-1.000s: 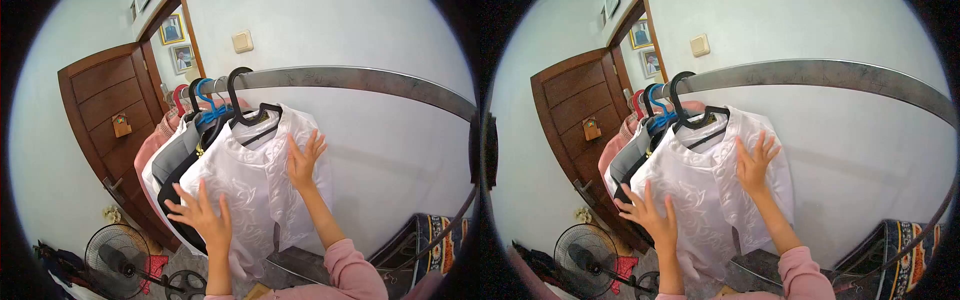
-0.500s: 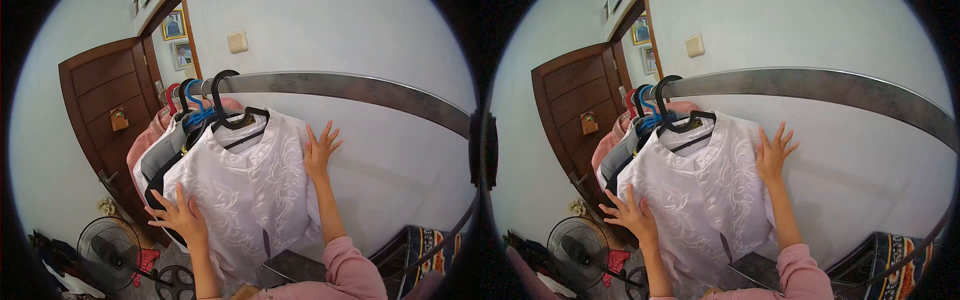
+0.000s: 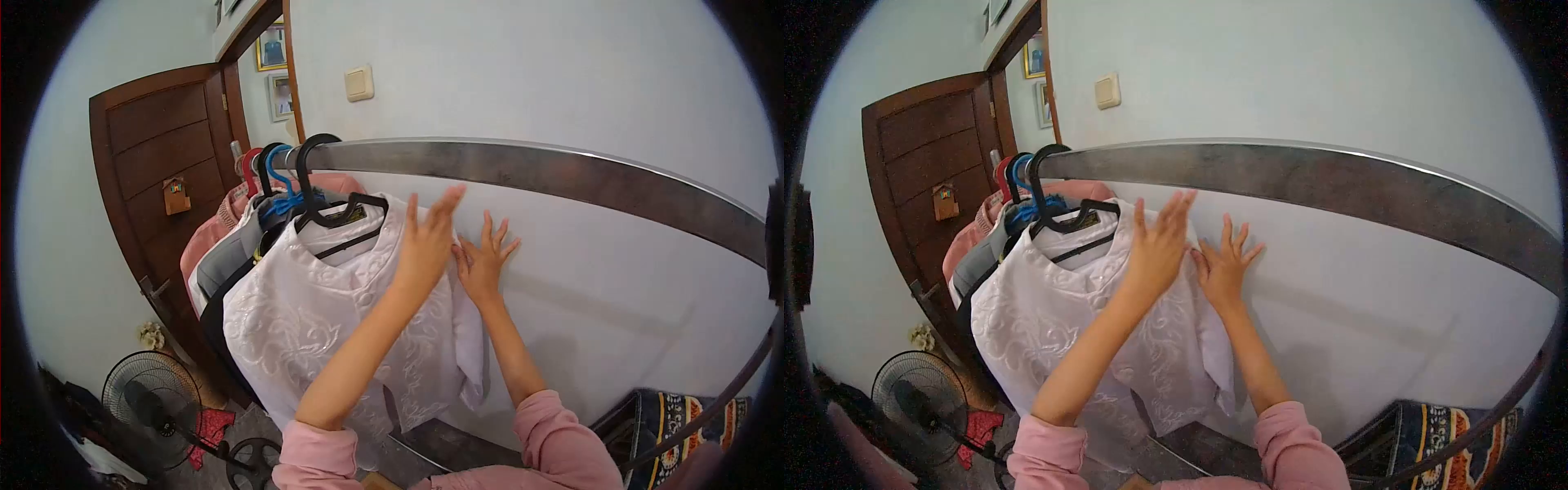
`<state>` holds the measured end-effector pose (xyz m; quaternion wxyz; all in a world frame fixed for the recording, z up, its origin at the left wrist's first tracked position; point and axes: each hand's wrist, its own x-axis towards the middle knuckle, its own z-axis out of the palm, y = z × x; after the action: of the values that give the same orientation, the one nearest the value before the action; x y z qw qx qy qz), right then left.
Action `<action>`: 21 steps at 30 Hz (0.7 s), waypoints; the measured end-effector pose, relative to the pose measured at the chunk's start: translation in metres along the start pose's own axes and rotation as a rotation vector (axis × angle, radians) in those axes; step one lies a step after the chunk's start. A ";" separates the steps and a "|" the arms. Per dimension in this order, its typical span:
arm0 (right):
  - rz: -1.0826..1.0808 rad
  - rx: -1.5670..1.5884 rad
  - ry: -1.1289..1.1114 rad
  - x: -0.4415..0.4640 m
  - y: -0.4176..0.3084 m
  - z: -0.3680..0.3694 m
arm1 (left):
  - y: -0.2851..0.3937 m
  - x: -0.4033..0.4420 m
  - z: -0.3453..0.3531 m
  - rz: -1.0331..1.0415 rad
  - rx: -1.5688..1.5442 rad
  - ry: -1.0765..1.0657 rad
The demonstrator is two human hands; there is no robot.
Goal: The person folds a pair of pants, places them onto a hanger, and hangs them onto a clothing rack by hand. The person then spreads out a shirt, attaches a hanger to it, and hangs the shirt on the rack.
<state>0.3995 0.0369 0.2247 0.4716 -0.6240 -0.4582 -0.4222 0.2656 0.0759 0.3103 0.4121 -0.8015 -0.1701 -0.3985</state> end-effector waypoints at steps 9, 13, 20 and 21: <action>-0.124 -0.101 0.126 0.045 0.024 -0.023 | -0.023 0.024 -0.007 -0.085 -0.300 0.000; -0.091 -0.122 -0.032 0.013 0.024 -0.027 | -0.016 0.016 -0.014 -0.132 -0.252 -0.118; 0.053 -0.128 -0.120 -0.038 0.013 -0.018 | 0.032 -0.139 -0.082 -0.468 -0.293 0.161; 0.049 -0.040 -0.100 -0.037 -0.001 -0.025 | 0.034 -0.173 -0.085 -0.556 -0.213 0.216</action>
<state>0.3879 0.0060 0.1948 0.4457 -0.6647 -0.4571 -0.3881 0.1354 -0.0020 0.1867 0.2167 -0.7160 -0.2953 -0.5943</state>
